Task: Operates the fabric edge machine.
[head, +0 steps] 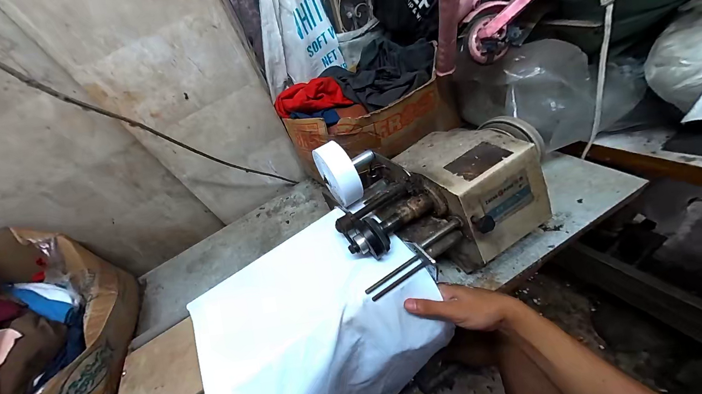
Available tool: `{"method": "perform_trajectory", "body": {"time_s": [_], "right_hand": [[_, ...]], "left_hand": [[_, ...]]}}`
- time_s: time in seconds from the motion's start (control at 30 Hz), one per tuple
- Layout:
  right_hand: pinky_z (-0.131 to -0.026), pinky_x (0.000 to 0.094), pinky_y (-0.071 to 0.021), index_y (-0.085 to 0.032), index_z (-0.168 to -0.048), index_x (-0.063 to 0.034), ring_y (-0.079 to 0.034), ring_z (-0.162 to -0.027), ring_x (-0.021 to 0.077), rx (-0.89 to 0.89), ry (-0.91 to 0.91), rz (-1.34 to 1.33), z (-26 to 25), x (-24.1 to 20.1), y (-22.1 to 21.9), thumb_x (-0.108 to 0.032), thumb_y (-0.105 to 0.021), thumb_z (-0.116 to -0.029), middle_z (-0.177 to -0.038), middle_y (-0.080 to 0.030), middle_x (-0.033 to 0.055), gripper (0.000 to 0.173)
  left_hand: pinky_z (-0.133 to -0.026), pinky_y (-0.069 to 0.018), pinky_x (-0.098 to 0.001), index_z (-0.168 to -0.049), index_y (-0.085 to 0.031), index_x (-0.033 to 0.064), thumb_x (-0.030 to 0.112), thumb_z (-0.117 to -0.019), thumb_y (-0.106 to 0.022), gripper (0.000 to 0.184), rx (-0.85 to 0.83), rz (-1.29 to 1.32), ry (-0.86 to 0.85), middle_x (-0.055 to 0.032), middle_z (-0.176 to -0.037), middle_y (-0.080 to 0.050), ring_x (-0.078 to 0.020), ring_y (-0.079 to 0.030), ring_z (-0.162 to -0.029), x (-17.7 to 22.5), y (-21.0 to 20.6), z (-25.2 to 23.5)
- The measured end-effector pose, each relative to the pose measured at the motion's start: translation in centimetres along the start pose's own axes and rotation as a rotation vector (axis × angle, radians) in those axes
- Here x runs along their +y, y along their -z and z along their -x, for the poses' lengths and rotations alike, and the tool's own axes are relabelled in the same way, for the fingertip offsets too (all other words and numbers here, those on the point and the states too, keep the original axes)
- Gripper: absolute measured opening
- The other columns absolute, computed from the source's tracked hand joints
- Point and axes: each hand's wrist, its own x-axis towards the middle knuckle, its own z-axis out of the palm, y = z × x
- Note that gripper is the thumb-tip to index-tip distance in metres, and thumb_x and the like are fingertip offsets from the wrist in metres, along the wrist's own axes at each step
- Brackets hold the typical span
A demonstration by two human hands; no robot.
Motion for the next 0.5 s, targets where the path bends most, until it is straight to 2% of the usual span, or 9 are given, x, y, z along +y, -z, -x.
{"method": "perform_trajectory", "body": {"time_s": [0.07,0.2,0.3,0.43,0.5], "right_hand": [[-0.092,0.0290,-0.0587,-0.065,-0.123,-0.0117,-0.071,-0.097,0.0057,-0.005,0.012,-0.008,-0.02,0.08,-0.02,-0.037,-0.057,-0.1047,-0.103,-0.075,-0.0035,0.032],[-0.091,0.0293,-0.0592,-0.065,-0.122,-0.0120,-0.071,-0.095,0.0059,0.000,0.014,-0.002,-0.01,0.09,0.00,-0.038,-0.057,-0.1045,-0.101,-0.075,-0.0037,0.032],[-0.093,0.0297,-0.0586,-0.065,-0.123,-0.0115,-0.071,-0.097,0.0062,0.004,0.014,-0.007,-0.04,0.13,-0.06,-0.038,-0.058,-0.1040,-0.103,-0.075,-0.0033,0.033],[-0.091,0.0293,-0.0590,-0.065,-0.122,-0.0120,-0.071,-0.095,0.0062,0.004,0.012,-0.005,-0.10,0.24,0.00,-0.039,-0.058,-0.1035,-0.102,-0.075,-0.0035,0.033],[-0.092,0.0298,-0.0591,-0.065,-0.122,-0.0116,-0.072,-0.096,0.0067,0.008,0.014,-0.005,-0.11,0.31,-0.01,-0.039,-0.059,-0.1033,-0.102,-0.075,-0.0030,0.034]], "left_hand": [[-0.095,-0.0591,-0.0330,-0.119,-0.068,0.0155,0.005,-0.0951,-0.069,0.026,0.002,-0.048,0.016,0.0026,-0.108,-0.077,-0.0097,-0.073,-0.100,-0.20,0.35,-0.12],[-0.097,-0.0577,-0.0338,-0.120,-0.070,0.0184,0.010,-0.0955,-0.070,0.026,-0.001,-0.008,0.006,0.0032,-0.110,-0.076,-0.0090,-0.072,-0.103,-0.26,0.52,0.01],[-0.095,-0.0587,-0.0322,-0.118,-0.068,0.0163,0.005,-0.0946,-0.070,0.026,0.010,-0.054,0.033,0.0038,-0.107,-0.077,-0.0088,-0.072,-0.100,-0.34,0.59,0.07],[-0.098,-0.0573,-0.0332,-0.120,-0.069,0.0178,0.011,-0.0958,-0.070,0.025,-0.001,-0.009,0.019,0.0034,-0.110,-0.076,-0.0090,-0.072,-0.103,-0.52,0.77,0.28],[-0.094,-0.0589,-0.0320,-0.118,-0.069,0.0167,0.008,-0.0954,-0.070,0.024,0.008,-0.046,0.026,0.0034,-0.107,-0.077,-0.0086,-0.073,-0.100,-0.43,0.64,0.18]]}}
